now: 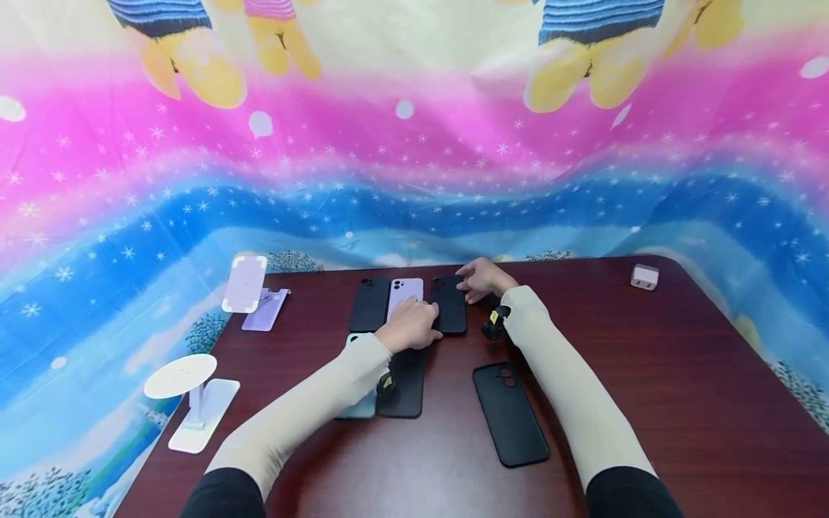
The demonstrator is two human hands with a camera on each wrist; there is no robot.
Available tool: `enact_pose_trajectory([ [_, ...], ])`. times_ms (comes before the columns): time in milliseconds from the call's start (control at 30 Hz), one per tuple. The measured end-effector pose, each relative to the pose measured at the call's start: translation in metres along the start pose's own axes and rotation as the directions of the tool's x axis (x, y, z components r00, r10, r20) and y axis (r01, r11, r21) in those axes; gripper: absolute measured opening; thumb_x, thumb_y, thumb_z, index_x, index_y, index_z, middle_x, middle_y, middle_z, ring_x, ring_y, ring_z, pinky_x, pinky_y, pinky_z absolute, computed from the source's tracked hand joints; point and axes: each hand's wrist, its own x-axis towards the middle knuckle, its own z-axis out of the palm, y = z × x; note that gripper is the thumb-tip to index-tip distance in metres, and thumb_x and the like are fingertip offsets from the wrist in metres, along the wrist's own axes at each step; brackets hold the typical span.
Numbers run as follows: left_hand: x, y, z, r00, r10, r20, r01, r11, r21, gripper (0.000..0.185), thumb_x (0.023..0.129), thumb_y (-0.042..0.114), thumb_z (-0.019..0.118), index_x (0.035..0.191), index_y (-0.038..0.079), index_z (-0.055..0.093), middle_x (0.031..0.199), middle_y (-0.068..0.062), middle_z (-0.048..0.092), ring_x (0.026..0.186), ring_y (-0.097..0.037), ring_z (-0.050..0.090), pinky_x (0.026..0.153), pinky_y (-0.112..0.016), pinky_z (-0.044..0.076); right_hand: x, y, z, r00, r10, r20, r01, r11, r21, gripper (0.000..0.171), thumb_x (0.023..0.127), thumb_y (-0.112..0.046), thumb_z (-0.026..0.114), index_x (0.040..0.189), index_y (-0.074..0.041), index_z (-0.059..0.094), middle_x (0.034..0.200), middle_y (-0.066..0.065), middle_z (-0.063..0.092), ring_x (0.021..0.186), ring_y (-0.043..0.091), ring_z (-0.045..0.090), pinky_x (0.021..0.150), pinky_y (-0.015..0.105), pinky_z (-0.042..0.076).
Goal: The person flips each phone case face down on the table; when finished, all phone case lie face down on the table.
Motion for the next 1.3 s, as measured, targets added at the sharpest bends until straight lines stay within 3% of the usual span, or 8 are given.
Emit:
enact_pose_trajectory([
  [100, 0.004, 0.004, 0.0, 0.999, -0.019, 0.032, 0.018, 0.999, 0.029, 0.041, 0.1, 0.045, 0.064, 0.131, 0.018, 0.069, 0.124, -0.004, 0.071, 0.111, -0.024, 0.059, 0.099, -0.039, 0.049, 0.002, 0.001, 0.001, 1.0, 0.019, -0.013, -0.019, 1.0, 0.004, 0.053, 0.102, -0.009, 0.062, 0.152, 0.0, 0.046, 0.136, 0.03, 0.058, 0.077, 0.015, 0.073, 0.078, 0.036, 0.063],
  [333, 0.008, 0.001, -0.001, 0.998, -0.05, 0.039, 0.048, 0.997, 0.056, 0.037, 0.097, 0.042, 0.067, 0.127, 0.02, 0.073, 0.127, -0.005, 0.066, 0.114, -0.025, 0.052, 0.102, -0.038, 0.047, 0.006, 0.002, 0.003, 0.999, 0.037, -0.029, -0.037, 0.999, 0.008, 0.054, 0.102, -0.013, 0.063, 0.152, -0.002, 0.046, 0.103, 0.019, 0.074, 0.074, 0.015, 0.073, 0.078, 0.037, 0.063],
  [600, 0.007, -0.004, 0.0, 0.998, -0.03, 0.048, 0.028, 0.999, 0.037, 0.036, 0.097, 0.043, 0.068, 0.125, 0.021, 0.074, 0.129, -0.006, 0.062, 0.117, -0.025, 0.046, 0.103, -0.039, 0.044, 0.008, -0.001, 0.011, 0.998, 0.021, -0.054, -0.029, 0.988, -0.151, 0.053, 0.102, -0.019, 0.065, 0.151, -0.005, 0.05, 0.113, 0.019, 0.073, 0.084, 0.017, 0.072, 0.078, 0.033, 0.061],
  [733, 0.001, -0.004, 0.001, 1.0, -0.021, -0.001, 0.021, 1.0, 0.016, 0.043, 0.098, 0.046, 0.066, 0.134, 0.022, 0.068, 0.135, -0.005, 0.061, 0.12, -0.025, 0.045, 0.104, -0.039, 0.042, 0.005, -0.003, 0.014, 0.995, -0.037, -0.092, 0.014, 0.97, -0.244, 0.054, 0.102, -0.022, 0.065, 0.151, -0.006, 0.05, 0.102, 0.016, 0.072, 0.079, 0.018, 0.068, 0.071, 0.031, 0.057],
  [867, -0.022, 0.007, -0.002, 0.991, 0.076, -0.106, -0.081, 0.996, -0.046, 0.055, 0.099, 0.05, 0.063, 0.148, 0.023, 0.058, 0.137, -0.005, 0.063, 0.116, -0.024, 0.05, 0.097, -0.038, 0.044, -0.013, -0.002, 0.012, 0.976, -0.174, -0.134, 0.116, 0.926, -0.359, 0.051, 0.1, -0.028, 0.067, 0.145, -0.005, 0.057, 0.085, 0.01, 0.067, 0.068, 0.017, 0.057, 0.066, 0.031, 0.047],
  [967, -0.05, 0.02, -0.007, 0.968, 0.197, -0.154, -0.214, 0.971, -0.105, 0.056, 0.099, 0.05, 0.063, 0.148, 0.023, 0.058, 0.125, -0.003, 0.067, 0.102, -0.021, 0.054, 0.082, -0.033, 0.046, -0.042, -0.002, 0.008, 0.955, -0.287, -0.071, 0.227, 0.866, -0.445, 0.043, 0.099, -0.028, 0.07, 0.135, -0.005, 0.066, 0.081, 0.006, 0.067, 0.067, 0.015, 0.056, 0.07, 0.033, 0.046],
  [1133, -0.098, 0.041, -0.006, 0.919, 0.368, -0.14, -0.391, 0.897, -0.208, 0.054, 0.098, 0.05, 0.065, 0.145, 0.025, 0.061, 0.105, 0.004, 0.067, 0.083, -0.007, 0.052, 0.064, -0.022, 0.04, -0.111, 0.005, 0.001, 0.918, -0.377, 0.124, 0.382, 0.757, -0.53, 0.031, 0.099, -0.024, 0.07, 0.125, -0.009, 0.072, 0.093, 0.001, 0.07, 0.081, 0.009, 0.061, 0.078, 0.036, 0.052],
  [1300, -0.131, 0.055, 0.007, 0.876, 0.458, -0.153, -0.482, 0.841, -0.244, 0.054, 0.095, 0.05, 0.069, 0.144, 0.029, 0.06, 0.098, 0.009, 0.062, 0.072, 0.003, 0.048, 0.056, -0.016, 0.037, -0.166, 0.026, 0.004, 0.891, -0.429, 0.151, 0.437, 0.716, -0.544, 0.025, 0.097, -0.017, 0.072, 0.122, -0.015, 0.073, 0.111, 0.002, 0.07, 0.092, 0.009, 0.063, 0.08, 0.036, 0.055],
])
